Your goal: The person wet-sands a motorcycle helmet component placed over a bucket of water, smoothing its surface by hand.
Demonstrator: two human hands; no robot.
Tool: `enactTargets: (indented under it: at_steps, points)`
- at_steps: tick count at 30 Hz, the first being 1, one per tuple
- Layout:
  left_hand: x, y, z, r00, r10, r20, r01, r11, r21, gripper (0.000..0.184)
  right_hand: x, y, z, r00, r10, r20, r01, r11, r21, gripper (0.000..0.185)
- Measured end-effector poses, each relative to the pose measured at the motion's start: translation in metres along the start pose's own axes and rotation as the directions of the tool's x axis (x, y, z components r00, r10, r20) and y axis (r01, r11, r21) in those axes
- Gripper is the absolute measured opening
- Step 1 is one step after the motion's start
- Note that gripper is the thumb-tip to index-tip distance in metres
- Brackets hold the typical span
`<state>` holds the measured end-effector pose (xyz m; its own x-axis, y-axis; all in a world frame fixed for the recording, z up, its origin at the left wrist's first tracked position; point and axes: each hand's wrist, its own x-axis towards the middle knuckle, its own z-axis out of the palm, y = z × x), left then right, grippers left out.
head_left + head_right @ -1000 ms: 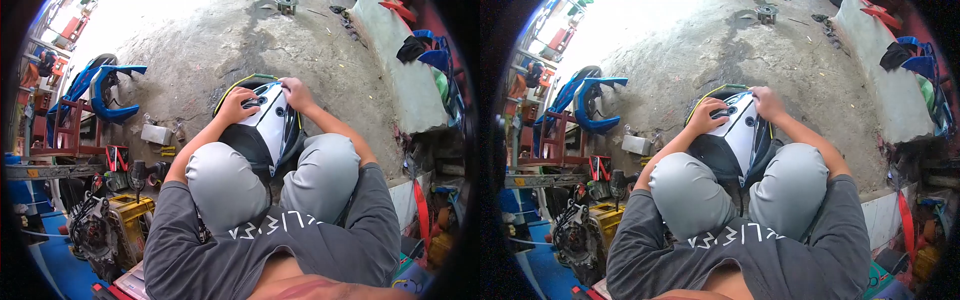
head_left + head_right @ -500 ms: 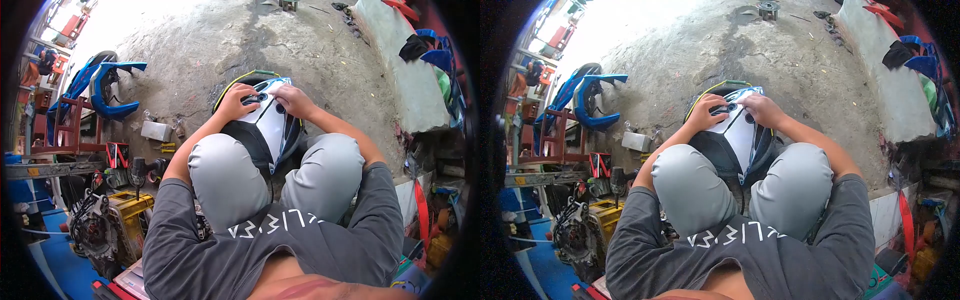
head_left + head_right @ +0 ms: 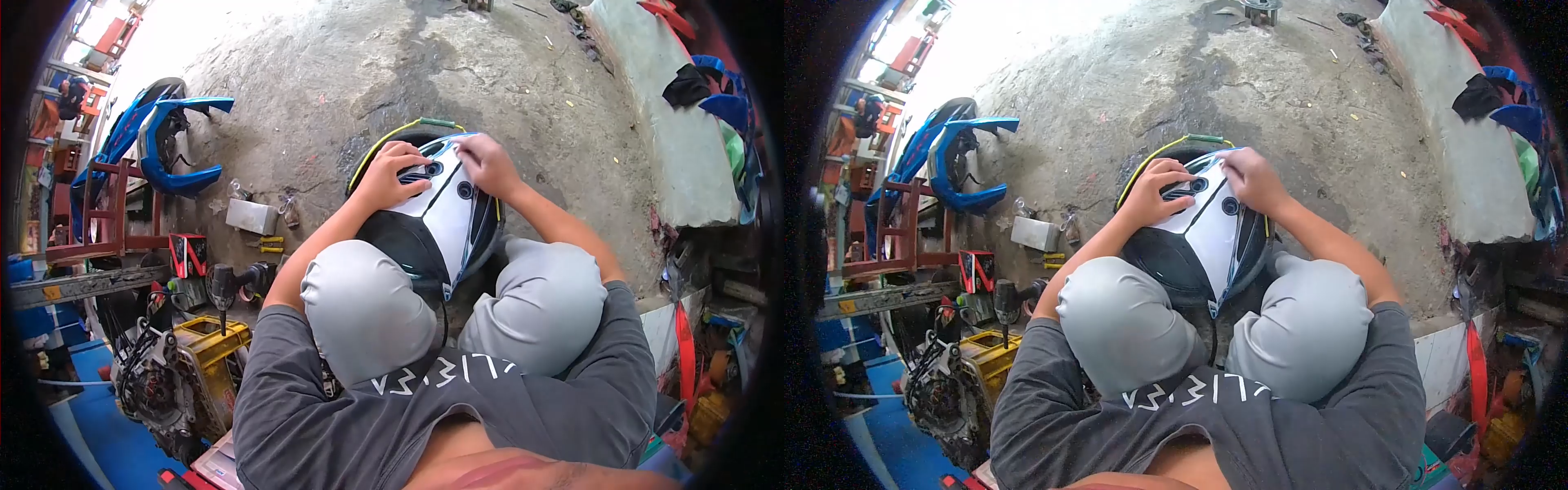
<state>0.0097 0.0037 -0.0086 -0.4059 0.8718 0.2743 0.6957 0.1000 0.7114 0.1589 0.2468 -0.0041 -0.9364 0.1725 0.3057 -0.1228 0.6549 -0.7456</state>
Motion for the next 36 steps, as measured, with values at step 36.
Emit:
enactTargets:
  at_steps: [36]
  points:
    - [0.004,-0.004,0.001,0.997,-0.066,0.050,0.065,0.998,0.018,0.056,0.002,-0.018,0.000,0.955,-0.187,0.231,0.186,0.982,0.027,0.047]
